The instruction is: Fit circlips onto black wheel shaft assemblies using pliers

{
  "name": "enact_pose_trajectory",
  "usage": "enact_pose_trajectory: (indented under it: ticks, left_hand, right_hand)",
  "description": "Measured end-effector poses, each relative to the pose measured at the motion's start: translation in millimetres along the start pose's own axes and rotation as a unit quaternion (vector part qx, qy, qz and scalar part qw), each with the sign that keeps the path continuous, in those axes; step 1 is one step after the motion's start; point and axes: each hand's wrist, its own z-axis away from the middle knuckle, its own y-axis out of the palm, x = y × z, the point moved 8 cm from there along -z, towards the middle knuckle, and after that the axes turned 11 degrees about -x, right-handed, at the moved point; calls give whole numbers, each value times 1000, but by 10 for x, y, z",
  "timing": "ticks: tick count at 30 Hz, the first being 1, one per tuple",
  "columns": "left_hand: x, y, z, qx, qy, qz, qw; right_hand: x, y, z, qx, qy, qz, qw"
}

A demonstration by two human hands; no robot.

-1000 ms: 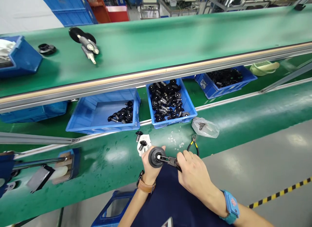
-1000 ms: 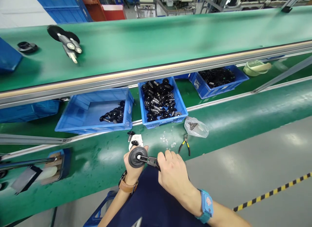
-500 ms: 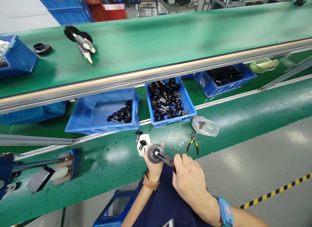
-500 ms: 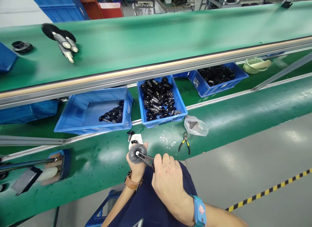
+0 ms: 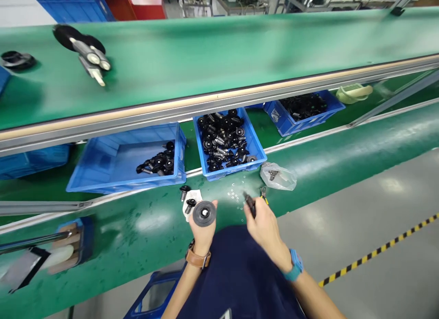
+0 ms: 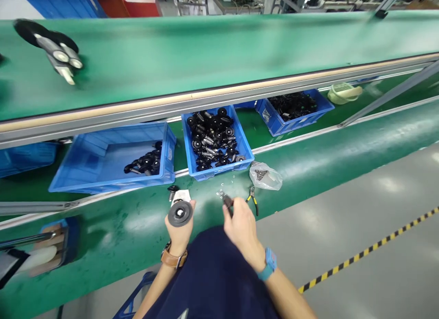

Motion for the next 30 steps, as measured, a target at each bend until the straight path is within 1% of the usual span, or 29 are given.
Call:
enact_pose_trajectory:
  ticks: [1, 3, 5, 7, 9, 10, 12, 15, 18, 21, 23, 25, 28, 30]
  left_hand:
    - [33, -17, -6, 0, -6, -1, 1000]
    - [68, -16, 1, 20, -15, 2, 1000]
    - [50, 13, 26, 45, -15, 13, 999]
    - [3, 63, 54, 67, -10, 24, 997]
    - [-43, 117, 77, 82, -6, 31, 996]
    - [-60, 141, 87, 88, -7, 33, 996]
    - [-82, 176, 103, 94, -10, 35, 995]
    - [-97, 201, 135, 103, -21, 36, 994]
    - [-121, 184, 162, 98, -26, 32, 994]
    - [-155, 167, 180, 101, -26, 24, 994]
    - [-178, 160, 185, 108, -28, 23, 993]
    - [-196, 150, 187, 113, -29, 20, 993]
    - [-216, 150, 197, 124, -28, 19, 992]
    - [-219, 158, 207, 128, -30, 27, 991]
  right_hand:
    - [-298, 111, -135, -3, 51, 22, 998]
    - [-890, 331, -362, -1, 131, 60, 990]
    - [-1442, 529, -499, 6, 208, 92, 974]
    - [-1857, 685, -563, 3, 260, 112, 959]
    - [-2116, 812, -582, -13, 283, 121, 951]
    - [-2189, 866, -582, -26, 287, 123, 950]
    - [-2236, 966, -571, -61, 278, 123, 951]
    - [-2118, 1136, -540, -105, 235, 109, 960]
    - [-1942, 1308, -490, -124, 190, 88, 970]
    - [-1901, 1377, -446, -142, 185, 85, 969]
    - [-1975, 1362, -440, -154, 199, 89, 964]
    - [-2105, 1327, -448, -159, 219, 96, 958]
    - [-2318, 1280, -455, -150, 250, 106, 951]
    - [-2402, 1260, -446, -138, 259, 108, 950]
